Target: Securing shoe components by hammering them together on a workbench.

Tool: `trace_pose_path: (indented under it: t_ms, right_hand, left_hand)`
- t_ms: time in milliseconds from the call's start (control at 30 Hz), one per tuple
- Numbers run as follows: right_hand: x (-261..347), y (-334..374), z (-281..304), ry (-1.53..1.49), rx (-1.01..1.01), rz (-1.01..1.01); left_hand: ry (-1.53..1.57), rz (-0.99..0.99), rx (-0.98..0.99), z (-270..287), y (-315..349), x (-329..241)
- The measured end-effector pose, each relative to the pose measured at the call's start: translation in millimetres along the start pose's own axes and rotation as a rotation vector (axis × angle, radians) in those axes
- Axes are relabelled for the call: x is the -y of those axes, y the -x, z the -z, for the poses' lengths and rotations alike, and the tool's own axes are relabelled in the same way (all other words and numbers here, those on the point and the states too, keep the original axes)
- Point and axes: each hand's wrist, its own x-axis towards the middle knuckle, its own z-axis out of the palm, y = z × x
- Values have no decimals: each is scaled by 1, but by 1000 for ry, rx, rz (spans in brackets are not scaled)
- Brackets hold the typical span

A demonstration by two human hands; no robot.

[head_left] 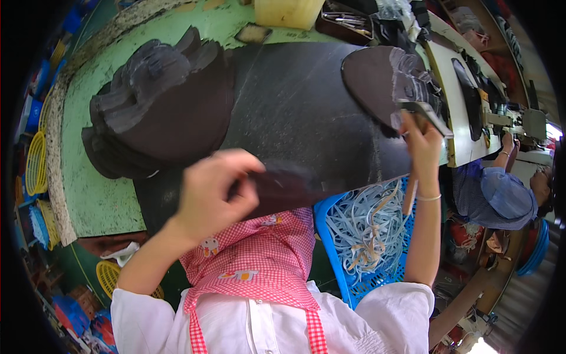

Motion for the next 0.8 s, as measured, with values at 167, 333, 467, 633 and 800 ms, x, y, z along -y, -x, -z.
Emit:
trace_pose_path:
  t_ms: [167,333,467,633,800]
  right_hand:
    - [-68,-69,82,756,-452,-33]
    - [-84,-106,57,754,-282,78]
    - [-32,-73,45,416,-126,149]
    - [29,-10,34,4,284,121]
    - [12,0,15,-152,447,68]
  left_hand:
    - [-789,23,-221,99,-64,49]
    - [-394,-45,-5,43,-96,28]
    - [-306,-324,216,-24,-121,32]
    - [-116,-532,262,-72,-137,2]
    - [-96,-447,459,-92,-103,9]
